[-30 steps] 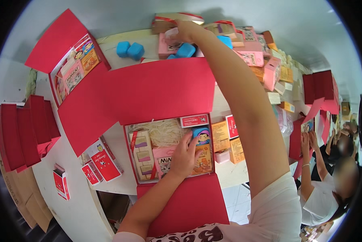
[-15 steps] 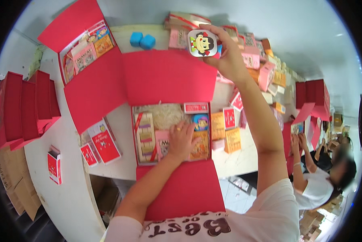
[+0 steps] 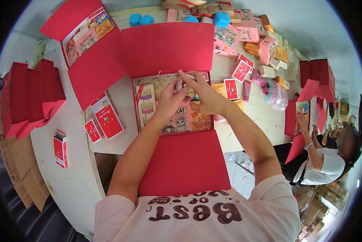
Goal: The person sits on the floor and packs small items into red gift boxes. They place shredded paper, small boxes, and other items into the boxes, then close the lids.
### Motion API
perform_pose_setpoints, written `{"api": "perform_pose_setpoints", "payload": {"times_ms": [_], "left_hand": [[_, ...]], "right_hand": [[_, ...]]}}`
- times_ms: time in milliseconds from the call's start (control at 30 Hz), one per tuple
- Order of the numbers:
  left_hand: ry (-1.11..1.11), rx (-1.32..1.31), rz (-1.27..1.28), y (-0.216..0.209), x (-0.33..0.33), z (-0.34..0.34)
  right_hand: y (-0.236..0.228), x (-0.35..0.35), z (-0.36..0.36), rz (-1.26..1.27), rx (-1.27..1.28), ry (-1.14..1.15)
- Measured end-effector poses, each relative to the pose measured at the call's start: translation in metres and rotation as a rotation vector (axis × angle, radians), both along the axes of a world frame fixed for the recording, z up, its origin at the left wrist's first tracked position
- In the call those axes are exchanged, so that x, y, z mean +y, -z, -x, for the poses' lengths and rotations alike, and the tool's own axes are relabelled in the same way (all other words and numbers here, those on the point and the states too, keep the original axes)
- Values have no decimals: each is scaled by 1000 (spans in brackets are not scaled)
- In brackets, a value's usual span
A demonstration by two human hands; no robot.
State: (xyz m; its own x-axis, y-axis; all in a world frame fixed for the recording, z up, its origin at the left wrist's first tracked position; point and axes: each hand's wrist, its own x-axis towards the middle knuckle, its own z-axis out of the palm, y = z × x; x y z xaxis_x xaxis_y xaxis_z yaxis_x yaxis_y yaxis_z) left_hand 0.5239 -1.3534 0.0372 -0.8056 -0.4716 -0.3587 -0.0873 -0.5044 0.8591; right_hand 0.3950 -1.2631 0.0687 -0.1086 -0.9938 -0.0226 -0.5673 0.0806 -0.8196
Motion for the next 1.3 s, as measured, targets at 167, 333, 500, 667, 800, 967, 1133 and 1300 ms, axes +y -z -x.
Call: {"api": "perform_pose_setpoints", "payload": {"times_ms": [167,333,500,667,800,967,1133,1300], "left_hand": [[-68,-41,468,33,2,-4],[65,-179,1265,61,11,-37],[-12,-99,1199,67,12,-41],[-70,-105,1214,71,13,-43],[-39,-143,1319,66,17,-43],[142,-228,1520,52,24,-31],[281,-270,1507,69,30,-29],[279,-212,1582,73,31,-28]], "right_hand": [[21,0,9,88,67,141],[48,9,4,86,177,83],[51,9,-2,117,447,26],[52,13,-5,68,675,-52],[57,27,-12,89,805,-17],[72,29,-17,124,836,1],[61,53,18,378,585,366],[94,125,99,385,539,1293]]}}
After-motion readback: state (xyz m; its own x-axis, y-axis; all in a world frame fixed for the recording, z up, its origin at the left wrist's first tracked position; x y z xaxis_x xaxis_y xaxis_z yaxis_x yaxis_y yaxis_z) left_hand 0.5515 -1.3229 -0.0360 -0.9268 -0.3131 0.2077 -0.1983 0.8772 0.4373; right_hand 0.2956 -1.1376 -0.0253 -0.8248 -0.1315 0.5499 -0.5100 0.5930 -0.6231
